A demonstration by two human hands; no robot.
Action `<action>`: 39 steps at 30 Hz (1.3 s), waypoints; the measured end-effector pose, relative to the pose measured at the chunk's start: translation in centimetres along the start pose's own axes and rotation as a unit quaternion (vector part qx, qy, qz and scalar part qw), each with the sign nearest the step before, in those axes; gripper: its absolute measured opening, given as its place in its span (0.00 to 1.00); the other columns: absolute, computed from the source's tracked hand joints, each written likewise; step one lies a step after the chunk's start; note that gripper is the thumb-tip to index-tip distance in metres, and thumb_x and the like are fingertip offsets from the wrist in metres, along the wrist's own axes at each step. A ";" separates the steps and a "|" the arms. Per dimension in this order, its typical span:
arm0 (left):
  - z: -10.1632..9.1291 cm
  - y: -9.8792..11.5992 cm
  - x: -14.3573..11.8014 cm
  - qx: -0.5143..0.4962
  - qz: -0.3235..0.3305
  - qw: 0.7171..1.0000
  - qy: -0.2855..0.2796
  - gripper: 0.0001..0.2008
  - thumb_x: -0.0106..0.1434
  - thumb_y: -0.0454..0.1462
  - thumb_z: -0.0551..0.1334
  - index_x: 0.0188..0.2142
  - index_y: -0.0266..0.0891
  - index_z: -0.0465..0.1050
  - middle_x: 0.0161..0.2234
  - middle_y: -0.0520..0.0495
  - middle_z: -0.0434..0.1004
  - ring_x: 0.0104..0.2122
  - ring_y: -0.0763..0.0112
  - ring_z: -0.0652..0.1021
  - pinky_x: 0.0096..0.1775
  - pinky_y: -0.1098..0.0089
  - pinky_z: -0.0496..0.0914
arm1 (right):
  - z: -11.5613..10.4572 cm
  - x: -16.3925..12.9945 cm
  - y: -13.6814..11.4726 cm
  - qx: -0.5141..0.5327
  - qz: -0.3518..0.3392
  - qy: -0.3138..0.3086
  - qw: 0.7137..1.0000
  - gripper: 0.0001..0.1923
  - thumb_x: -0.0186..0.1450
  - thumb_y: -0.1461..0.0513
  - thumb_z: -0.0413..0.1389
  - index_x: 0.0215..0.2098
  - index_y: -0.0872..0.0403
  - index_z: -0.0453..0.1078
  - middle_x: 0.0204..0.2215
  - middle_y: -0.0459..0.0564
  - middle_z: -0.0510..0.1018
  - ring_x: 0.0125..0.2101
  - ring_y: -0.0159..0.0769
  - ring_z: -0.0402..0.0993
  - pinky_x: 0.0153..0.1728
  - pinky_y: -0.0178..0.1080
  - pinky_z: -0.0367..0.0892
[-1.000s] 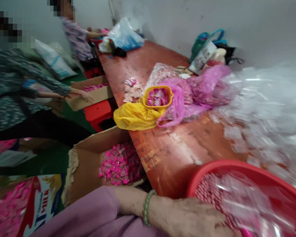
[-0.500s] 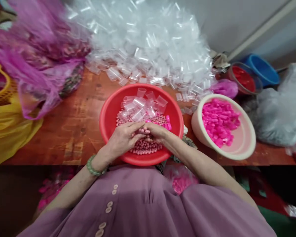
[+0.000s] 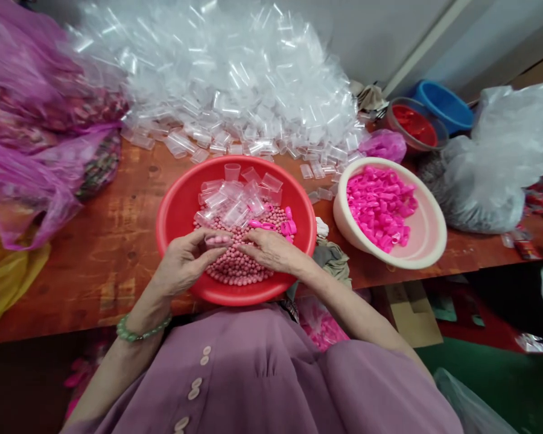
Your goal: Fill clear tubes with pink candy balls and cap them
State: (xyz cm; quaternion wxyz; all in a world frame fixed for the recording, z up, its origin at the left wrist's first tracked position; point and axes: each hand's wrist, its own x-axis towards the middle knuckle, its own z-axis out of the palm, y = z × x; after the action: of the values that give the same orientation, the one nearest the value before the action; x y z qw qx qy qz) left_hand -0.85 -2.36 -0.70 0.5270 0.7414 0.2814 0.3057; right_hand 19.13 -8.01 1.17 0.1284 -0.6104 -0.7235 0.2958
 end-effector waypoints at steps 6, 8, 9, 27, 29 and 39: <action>-0.1 0.6 0.5 0.055 -0.012 0.998 -0.011 0.08 0.63 0.38 0.62 0.39 0.35 0.75 0.31 0.48 0.80 0.30 0.73 0.77 0.34 0.75 0.69 | -2.2 -0.5 1.1 -0.231 0.153 -0.032 0.960 0.12 0.70 0.63 0.49 0.46 0.61 0.72 0.42 0.60 0.79 0.42 0.42 0.75 0.43 0.39 0.65; -0.1 0.5 0.5 0.030 -0.021 0.999 -0.012 0.09 0.63 0.38 0.62 0.39 0.35 0.76 0.32 0.47 0.81 0.31 0.73 0.77 0.36 0.74 0.70 | -2.8 -0.3 1.6 -0.342 0.194 -0.024 0.919 0.14 0.70 0.66 0.47 0.47 0.63 0.71 0.43 0.64 0.77 0.45 0.47 0.74 0.42 0.40 0.64; -0.1 0.3 0.4 0.011 -0.027 0.999 -0.016 0.09 0.63 0.39 0.63 0.40 0.35 0.76 0.33 0.47 0.81 0.32 0.73 0.78 0.37 0.73 0.70 | -3.0 -0.1 1.8 -0.381 0.203 -0.035 0.901 0.15 0.70 0.67 0.45 0.47 0.63 0.70 0.43 0.65 0.76 0.46 0.49 0.74 0.41 0.41 0.64; -1.2 0.8 -0.1 -0.252 -0.077 0.964 -0.013 0.10 0.59 0.39 0.66 0.37 0.35 0.74 0.34 0.46 0.78 0.35 0.70 0.77 0.41 0.69 0.71 | -3.6 -0.4 1.9 -0.400 0.183 -0.047 0.897 0.16 0.64 0.68 0.50 0.49 0.61 0.68 0.41 0.62 0.74 0.37 0.49 0.78 0.32 0.42 0.69; -1.2 0.6 0.0 -0.205 -0.070 0.976 -0.007 0.08 0.60 0.38 0.65 0.37 0.35 0.74 0.35 0.46 0.78 0.36 0.70 0.77 0.42 0.69 0.71 | -4.2 -0.9 1.5 -0.296 0.153 0.028 0.942 0.17 0.63 0.66 0.53 0.50 0.60 0.69 0.40 0.60 0.76 0.38 0.47 0.77 0.35 0.43 0.71; -0.1 0.7 0.5 -0.271 -0.118 0.952 0.079 0.11 0.58 0.40 0.67 0.37 0.35 0.73 0.34 0.49 0.75 0.36 0.71 0.75 0.43 0.69 0.70 | -2.3 -0.2 -2.0 0.348 0.050 0.163 0.922 0.13 0.61 0.57 0.64 0.43 0.51 0.75 0.37 0.48 0.81 0.38 0.35 0.78 0.43 0.39 0.74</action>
State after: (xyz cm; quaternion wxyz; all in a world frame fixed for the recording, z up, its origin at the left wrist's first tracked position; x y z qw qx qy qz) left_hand -0.50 -2.10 0.07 0.7168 0.5056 0.3142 0.3632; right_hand 18.81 -7.76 4.19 0.4339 -0.6029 -0.5124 0.4310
